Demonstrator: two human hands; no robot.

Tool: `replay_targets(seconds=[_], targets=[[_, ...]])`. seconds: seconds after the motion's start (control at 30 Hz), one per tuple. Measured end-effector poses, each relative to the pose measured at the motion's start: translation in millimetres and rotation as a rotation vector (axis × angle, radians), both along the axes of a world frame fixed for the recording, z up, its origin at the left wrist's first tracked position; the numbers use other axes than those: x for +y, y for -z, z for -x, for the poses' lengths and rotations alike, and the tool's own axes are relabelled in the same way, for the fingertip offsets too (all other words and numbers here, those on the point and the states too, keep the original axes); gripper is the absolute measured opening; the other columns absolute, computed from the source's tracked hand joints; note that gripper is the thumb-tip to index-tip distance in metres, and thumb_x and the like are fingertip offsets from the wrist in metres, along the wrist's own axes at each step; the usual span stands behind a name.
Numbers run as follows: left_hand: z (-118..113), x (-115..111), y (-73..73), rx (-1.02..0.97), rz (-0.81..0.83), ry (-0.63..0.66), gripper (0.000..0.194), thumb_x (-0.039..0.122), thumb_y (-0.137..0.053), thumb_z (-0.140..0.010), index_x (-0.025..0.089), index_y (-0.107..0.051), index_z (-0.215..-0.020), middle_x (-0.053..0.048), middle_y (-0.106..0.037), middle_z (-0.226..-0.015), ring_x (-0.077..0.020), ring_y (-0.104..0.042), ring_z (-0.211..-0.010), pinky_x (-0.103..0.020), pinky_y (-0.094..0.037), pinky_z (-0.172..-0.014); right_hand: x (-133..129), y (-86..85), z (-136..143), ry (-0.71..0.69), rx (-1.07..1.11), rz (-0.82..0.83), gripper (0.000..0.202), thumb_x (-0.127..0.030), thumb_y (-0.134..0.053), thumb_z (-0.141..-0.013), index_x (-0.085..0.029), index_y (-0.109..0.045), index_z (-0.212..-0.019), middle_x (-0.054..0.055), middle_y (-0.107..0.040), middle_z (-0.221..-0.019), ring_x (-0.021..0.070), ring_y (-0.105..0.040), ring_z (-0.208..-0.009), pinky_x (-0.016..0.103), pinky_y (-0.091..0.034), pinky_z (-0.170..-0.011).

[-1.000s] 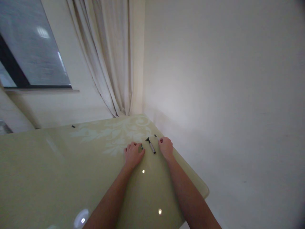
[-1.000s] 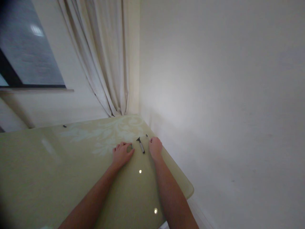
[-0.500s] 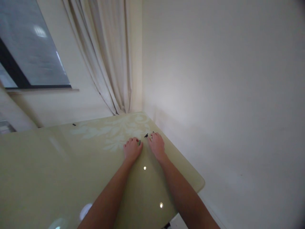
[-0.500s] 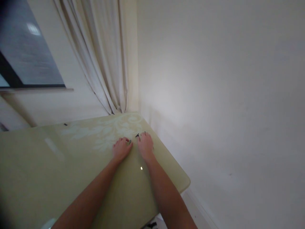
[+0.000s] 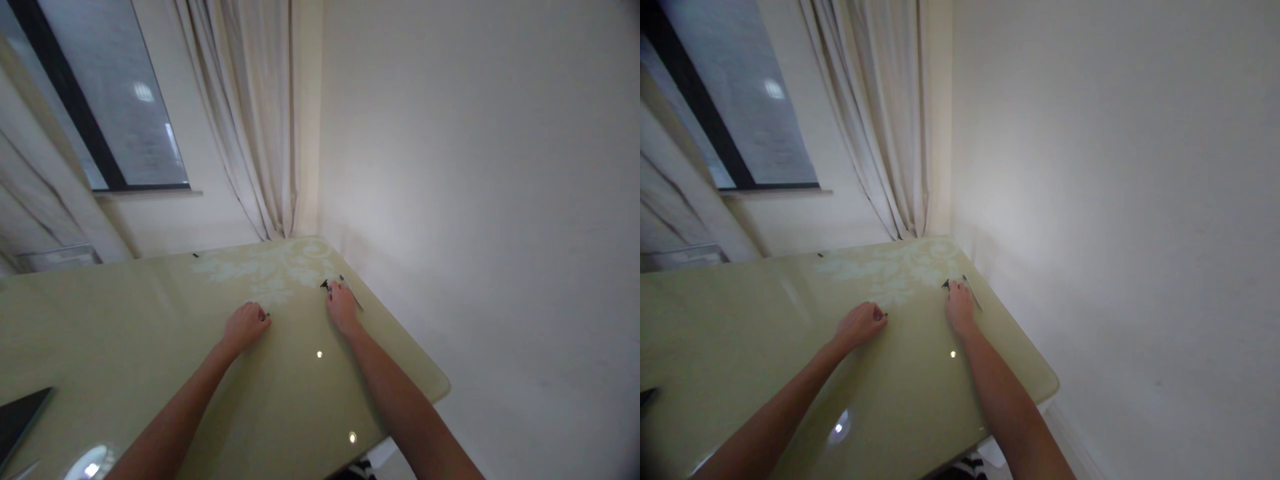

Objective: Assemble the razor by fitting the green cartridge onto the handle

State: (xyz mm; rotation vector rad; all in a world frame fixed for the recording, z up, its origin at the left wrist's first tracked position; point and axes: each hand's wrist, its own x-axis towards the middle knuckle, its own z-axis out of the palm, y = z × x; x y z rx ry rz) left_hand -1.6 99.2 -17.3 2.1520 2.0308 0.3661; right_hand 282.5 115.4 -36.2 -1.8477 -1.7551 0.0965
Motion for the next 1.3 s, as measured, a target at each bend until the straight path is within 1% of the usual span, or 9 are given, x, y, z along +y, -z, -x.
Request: replay_targets(seconds=[0.13, 0.27, 0.43, 0.63, 0.83, 1.0, 1.1, 1.2, 1.3], targets=[[80.4, -23.7, -3.8, -0.011, 0.048, -0.186, 0.022, 0.035, -0.062, -0.084, 0.017, -0.074, -0.089, -0.015, -0.078, -0.103, -0.0312, -0.073, -0.098, -0.036, -0.053, -0.083, -0.6, -3.2, 11.2, -0.112, 0.081, -0.039, 0.025, -0.006, -0.058, -0.088, -0.019, -0.063, -0.108, 0.009, -0.069, -0.105, 0.0204, -0.065, -0.093, 0.03, -0.049, -0.086], [124.4, -32.9, -3.4, -0.054, 0.045, -0.359, 0.034, 0.041, -0.054, -0.091, 0.016, -0.073, -0.104, -0.016, -0.079, -0.111, -0.0339, -0.073, -0.105, -0.04, -0.055, -0.085, -4.1, -8.7, 49.4, -0.262, 0.152, -0.066, 0.018, -0.008, -0.06, -0.086, -0.02, -0.061, -0.098, 0.005, -0.066, -0.101, 0.0169, -0.062, -0.088, 0.027, -0.048, -0.082], [127.1, -26.6, 1.1, -0.095, 0.016, -0.417, 0.047, 0.052, -0.047, -0.095, 0.02, -0.068, -0.122, -0.013, -0.078, -0.117, -0.0373, -0.072, -0.109, -0.046, -0.056, -0.084, -8.1, -13.6, 130.7, -0.401, 0.24, -0.024, 0.018, -0.005, -0.063, -0.08, -0.02, -0.059, -0.088, 0.003, -0.063, -0.095, 0.0158, -0.059, -0.084, 0.026, -0.045, -0.08], [128.4, -28.4, 6.7, -0.109, -0.022, -0.3, 0.047, 0.05, -0.048, -0.096, 0.023, -0.068, -0.128, -0.011, -0.078, -0.117, -0.0313, -0.072, -0.107, -0.04, -0.055, -0.086, -8.6, -8.9, 228.2, -0.325, 0.313, 0.069, 0.014, -0.006, -0.061, -0.083, -0.019, -0.059, -0.088, 0.007, -0.064, -0.096, 0.0186, -0.06, -0.087, 0.028, -0.045, -0.078], [129.7, -31.3, 7.9, -0.122, -0.024, -0.281, 0.042, 0.045, -0.05, -0.095, 0.023, -0.071, -0.124, -0.008, -0.08, -0.107, -0.0302, -0.073, -0.102, -0.037, -0.054, -0.081, -11.3, -5.2, 270.5, -0.219, 0.33, 0.148, 0.018, -0.009, -0.062, -0.084, -0.015, -0.063, -0.102, 0.015, -0.067, -0.106, 0.0248, -0.064, -0.094, 0.033, -0.048, -0.082], [124.0, -31.3, 6.4, -0.112, -0.035, -0.327, 0.044, 0.049, -0.047, -0.096, 0.024, -0.07, -0.124, -0.01, -0.08, -0.108, -0.0342, -0.072, -0.104, -0.041, -0.054, -0.081, -15.6, -2.0, 276.0, -0.225, 0.306, 0.137, 0.02, -0.01, -0.064, -0.084, -0.016, -0.065, -0.103, 0.014, -0.067, -0.108, 0.0238, -0.065, -0.095, 0.033, -0.047, -0.082], [122.4, -32.9, 5.4, -0.111, -0.037, -0.333, 0.049, 0.053, -0.047, -0.095, 0.023, -0.069, -0.127, -0.011, -0.079, -0.111, -0.0343, -0.072, -0.107, -0.041, -0.054, -0.084, -11.9, -4.3, 260.6, -0.256, 0.287, 0.1, 0.013, -0.019, -0.068, -0.086, -0.019, -0.065, -0.099, 0.011, -0.067, -0.105, 0.0204, -0.065, -0.091, 0.03, -0.047, -0.079], [121.7, -34.6, 4.1, -0.118, -0.027, -0.34, 0.049, 0.054, -0.047, -0.095, 0.024, -0.069, -0.127, -0.01, -0.079, -0.111, -0.0338, -0.072, -0.107, -0.041, -0.055, -0.084, 0.7, -12.3, 210.9, -0.193, 0.181, 0.048, 0.013, -0.023, -0.066, -0.089, -0.02, -0.065, -0.102, 0.007, -0.067, -0.103, 0.0182, -0.064, -0.091, 0.027, -0.047, -0.079], [120.8, -33.8, 2.0, -0.125, -0.012, -0.357, 0.045, 0.053, -0.046, -0.095, 0.027, -0.07, -0.124, -0.009, -0.08, -0.111, -0.035, -0.072, -0.107, -0.043, -0.055, -0.085, 15.7, -23.3, 127.6, -0.081, 0.113, 0.019, 0.013, -0.02, -0.063, -0.091, -0.02, -0.065, -0.104, 0.01, -0.066, -0.109, 0.0219, -0.061, -0.101, 0.031, -0.045, -0.086]])
